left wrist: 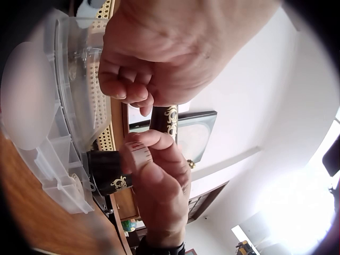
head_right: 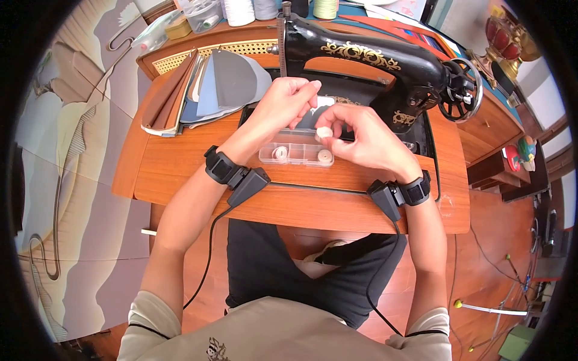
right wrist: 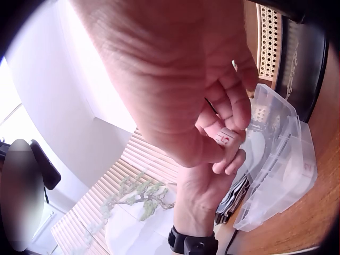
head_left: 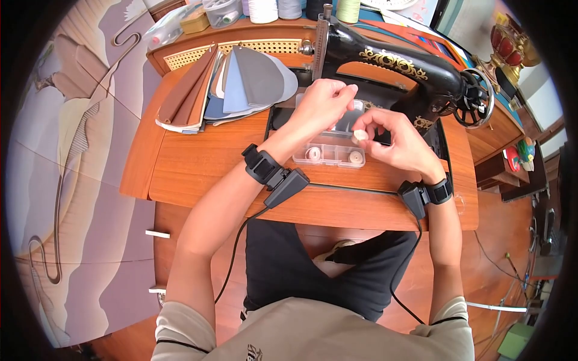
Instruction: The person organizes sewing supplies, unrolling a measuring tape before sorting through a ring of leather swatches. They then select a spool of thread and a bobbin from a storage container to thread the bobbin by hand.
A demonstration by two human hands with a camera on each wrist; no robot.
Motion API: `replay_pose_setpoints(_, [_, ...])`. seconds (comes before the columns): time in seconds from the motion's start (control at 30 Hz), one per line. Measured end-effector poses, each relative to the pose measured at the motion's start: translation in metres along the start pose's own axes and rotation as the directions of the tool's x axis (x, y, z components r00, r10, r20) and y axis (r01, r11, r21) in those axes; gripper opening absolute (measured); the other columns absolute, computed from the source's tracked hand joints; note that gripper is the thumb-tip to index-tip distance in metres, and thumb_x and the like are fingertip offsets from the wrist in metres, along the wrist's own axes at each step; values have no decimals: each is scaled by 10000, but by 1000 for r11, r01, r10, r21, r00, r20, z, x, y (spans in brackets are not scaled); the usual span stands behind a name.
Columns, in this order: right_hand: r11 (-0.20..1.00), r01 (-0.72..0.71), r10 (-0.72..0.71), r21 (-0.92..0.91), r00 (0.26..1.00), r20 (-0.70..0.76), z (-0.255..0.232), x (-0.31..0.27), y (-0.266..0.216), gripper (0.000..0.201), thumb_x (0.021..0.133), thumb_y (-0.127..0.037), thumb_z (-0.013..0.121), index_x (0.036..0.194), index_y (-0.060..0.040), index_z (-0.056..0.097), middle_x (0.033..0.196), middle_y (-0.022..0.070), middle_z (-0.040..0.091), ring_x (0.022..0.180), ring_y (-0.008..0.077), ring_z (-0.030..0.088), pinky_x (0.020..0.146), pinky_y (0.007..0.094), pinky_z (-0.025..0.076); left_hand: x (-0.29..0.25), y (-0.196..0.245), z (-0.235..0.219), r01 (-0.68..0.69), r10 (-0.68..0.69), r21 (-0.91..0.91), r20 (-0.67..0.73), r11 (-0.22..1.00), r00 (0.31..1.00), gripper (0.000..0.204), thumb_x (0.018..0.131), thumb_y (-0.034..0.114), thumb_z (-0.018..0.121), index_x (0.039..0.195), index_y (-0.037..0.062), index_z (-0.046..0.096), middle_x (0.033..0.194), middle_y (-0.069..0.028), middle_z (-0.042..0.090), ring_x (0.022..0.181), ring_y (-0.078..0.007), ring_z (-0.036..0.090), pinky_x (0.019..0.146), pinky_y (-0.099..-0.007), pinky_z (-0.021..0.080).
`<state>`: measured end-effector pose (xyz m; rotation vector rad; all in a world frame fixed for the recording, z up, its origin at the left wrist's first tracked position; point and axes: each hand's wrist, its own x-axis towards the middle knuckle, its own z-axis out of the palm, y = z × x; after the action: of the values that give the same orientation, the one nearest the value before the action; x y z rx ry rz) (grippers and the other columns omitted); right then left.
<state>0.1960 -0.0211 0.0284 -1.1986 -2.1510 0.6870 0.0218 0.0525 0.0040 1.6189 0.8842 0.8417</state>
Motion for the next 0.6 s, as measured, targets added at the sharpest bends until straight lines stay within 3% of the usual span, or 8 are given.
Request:
replay_pose_setpoints(0.07, [1000,12,-13,15,998,64,5,0,-1,146,767,-78,677,867,9,617,687,73,584,579,139,514,563,288,443,1,-1,0,-17,16,-20,-15,1000,1000,385,960,312,506,700,32,560,501,32,417,409,-47,372,379,-219,304])
replay_pose_setpoints(0.2, [1000,-4,8,-29,991,133,13,-1,1,210,743,-116,735,852,9,606,678,90,560,602,176,519,573,311,439,1,-3,0,-57,57,-41,14,998,998,392,959,319,509,706,24,565,503,30,422,411,-49,378,384,-222,304])
replay_pose_setpoints(0.33, [993,49,-36,-104,992,124,15,-1,2,234,713,-117,762,861,-8,617,732,67,569,655,174,528,624,304,450,0,0,0,-80,81,-44,31,996,996,395,960,318,510,706,21,565,504,28,427,412,-49,380,389,-222,305])
replay_pose_setpoints(0.43, [993,66,-53,-101,991,126,15,0,3,247,729,-141,755,852,12,605,702,97,545,674,217,531,616,347,440,1,-2,1,-83,85,-49,37,995,996,396,962,321,508,710,21,566,500,27,425,409,-49,378,391,-222,305])
replay_pose_setpoints(0.6, [998,-44,50,-39,984,173,17,3,7,216,744,-123,746,856,16,624,661,97,562,612,197,530,580,333,441,1,-3,1,-88,91,-54,56,995,994,398,966,323,504,717,19,569,500,25,428,409,-50,381,394,-219,308])
